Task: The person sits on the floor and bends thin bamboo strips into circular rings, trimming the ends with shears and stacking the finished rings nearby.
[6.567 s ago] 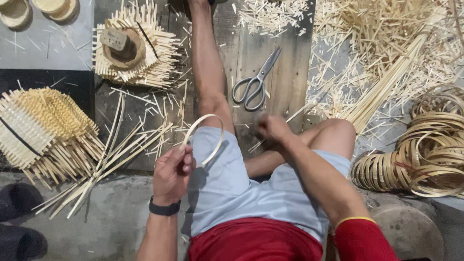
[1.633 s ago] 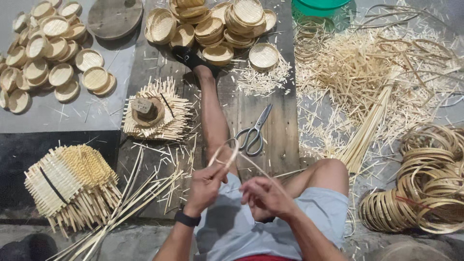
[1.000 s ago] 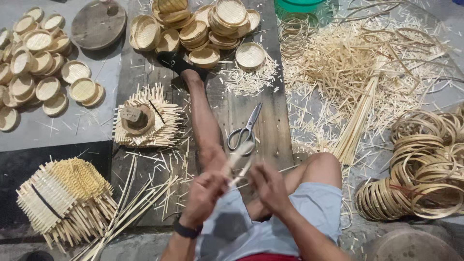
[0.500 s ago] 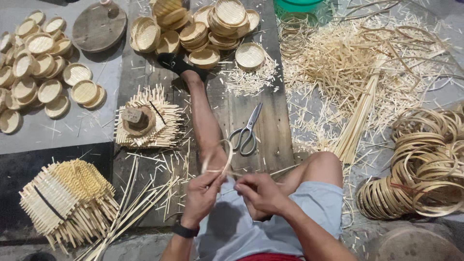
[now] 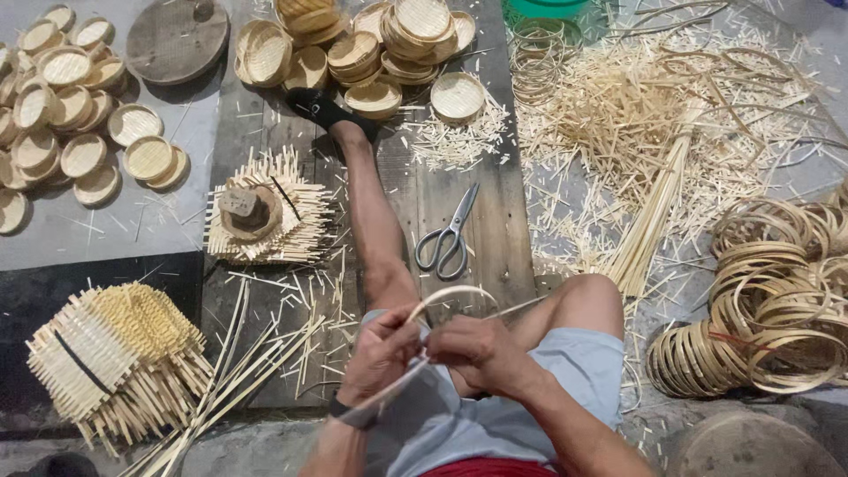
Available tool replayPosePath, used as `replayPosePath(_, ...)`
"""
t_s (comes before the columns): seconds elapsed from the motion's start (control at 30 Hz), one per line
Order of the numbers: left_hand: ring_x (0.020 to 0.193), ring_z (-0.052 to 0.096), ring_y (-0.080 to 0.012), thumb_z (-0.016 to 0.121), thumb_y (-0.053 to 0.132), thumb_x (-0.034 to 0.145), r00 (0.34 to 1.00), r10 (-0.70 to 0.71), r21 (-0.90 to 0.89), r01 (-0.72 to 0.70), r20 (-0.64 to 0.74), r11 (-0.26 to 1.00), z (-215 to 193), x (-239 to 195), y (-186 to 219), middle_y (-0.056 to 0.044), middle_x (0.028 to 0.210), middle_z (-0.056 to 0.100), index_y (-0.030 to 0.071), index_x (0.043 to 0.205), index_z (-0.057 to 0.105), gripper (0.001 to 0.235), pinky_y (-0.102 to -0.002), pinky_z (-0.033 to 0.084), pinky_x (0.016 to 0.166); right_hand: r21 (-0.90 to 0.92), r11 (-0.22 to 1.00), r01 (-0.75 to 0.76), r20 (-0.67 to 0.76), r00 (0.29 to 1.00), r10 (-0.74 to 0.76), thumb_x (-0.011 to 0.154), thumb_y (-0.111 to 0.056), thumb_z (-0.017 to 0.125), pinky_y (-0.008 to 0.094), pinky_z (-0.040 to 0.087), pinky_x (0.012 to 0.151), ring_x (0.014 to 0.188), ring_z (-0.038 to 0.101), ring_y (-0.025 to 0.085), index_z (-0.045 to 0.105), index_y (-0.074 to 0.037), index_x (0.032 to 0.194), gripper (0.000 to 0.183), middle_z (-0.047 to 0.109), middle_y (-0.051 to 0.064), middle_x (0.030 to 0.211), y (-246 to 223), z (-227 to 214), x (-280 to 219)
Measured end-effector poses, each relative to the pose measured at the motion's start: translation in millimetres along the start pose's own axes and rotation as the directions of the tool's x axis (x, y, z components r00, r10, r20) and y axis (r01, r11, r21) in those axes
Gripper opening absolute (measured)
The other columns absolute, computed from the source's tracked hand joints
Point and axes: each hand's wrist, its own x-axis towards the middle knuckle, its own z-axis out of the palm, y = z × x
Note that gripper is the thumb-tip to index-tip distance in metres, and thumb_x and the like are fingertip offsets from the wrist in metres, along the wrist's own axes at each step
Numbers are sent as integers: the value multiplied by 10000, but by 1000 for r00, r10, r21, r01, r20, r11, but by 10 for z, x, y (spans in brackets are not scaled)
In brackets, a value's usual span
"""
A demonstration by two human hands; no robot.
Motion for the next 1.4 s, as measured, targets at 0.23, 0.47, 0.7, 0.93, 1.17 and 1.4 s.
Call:
replayPosePath(0.23, 578, 501, -75, 630, 237, 1034, 973, 59, -155, -96, -225, 983, -27, 184, 143, -25, 782, 599, 61, 1038, 589, 181, -222, 424, 485, 236, 964, -127, -290, 937, 194, 961, -72, 640, 323, 581, 799, 889, 725, 199, 699, -56, 1093, 145, 726, 68, 968, -31, -1, -272)
replayPosePath(0.47, 818, 721, -187, 699, 99, 918, 979, 134, 104, -118, -152, 987, 494, 33, -40, -94, 945, 720, 31, 1119, 645, 218, -293, 610, 706, 567, 734, -374, -273, 755, 596, 921, -138, 758, 258, 527, 635, 769, 650, 104, 743, 37, 1091, 244, 701, 60, 929, 529, 521, -297)
replayPosePath(0.7, 914, 751, -157, 680, 94, 845, 983, -41, 234, -2, 177, 972, 419, -89, 363, -92, 995, 796, 8, 1029, 780, 227, -280, 615, 857, 824, 306, -477, 61, 611, 789, 918, -183, 734, 261, 389, 439, 539, 539, 120, 750, -17, 985, 180, 673, 48, 704, 718, 392, -370)
replayPosePath(0.93, 737, 740, -350, 701, 125, 887, 983, 123, 963, -160, 135, 218, 398, -105, 197, -230, 841, 740, 12, 963, 774, 155, -418, 555, 645, -56, 979, -195, -257, 950, 175, 897, -128, 724, 293, 526, 636, 754, 659, 128, 750, -65, 1001, 124, 727, 56, 824, 507, 65, -122)
replayPosePath(1.17, 699, 645, -294, 699, 106, 936, 986, 167, 872, -100, 22, 478, 228, -148, -353, -162, 784, 693, 6, 947, 701, 101, -378, 491, 607, 341, 739, -581, -461, 582, 670, 978, -181, 637, 297, 518, 554, 638, 643, 124, 693, -56, 1201, 261, 717, 84, 758, 823, -180, 62)
replayPosePath(1.4, 669, 644, -113, 653, 164, 963, 944, -125, 307, 222, -307, 926, 172, 136, -309, -49, 814, 715, -14, 1049, 705, 204, -260, 523, 587, 11, 934, -357, -265, 900, 347, 826, -258, 785, 331, 561, 589, 686, 740, 166, 745, -11, 1087, 361, 752, 128, 794, 577, 320, -272)
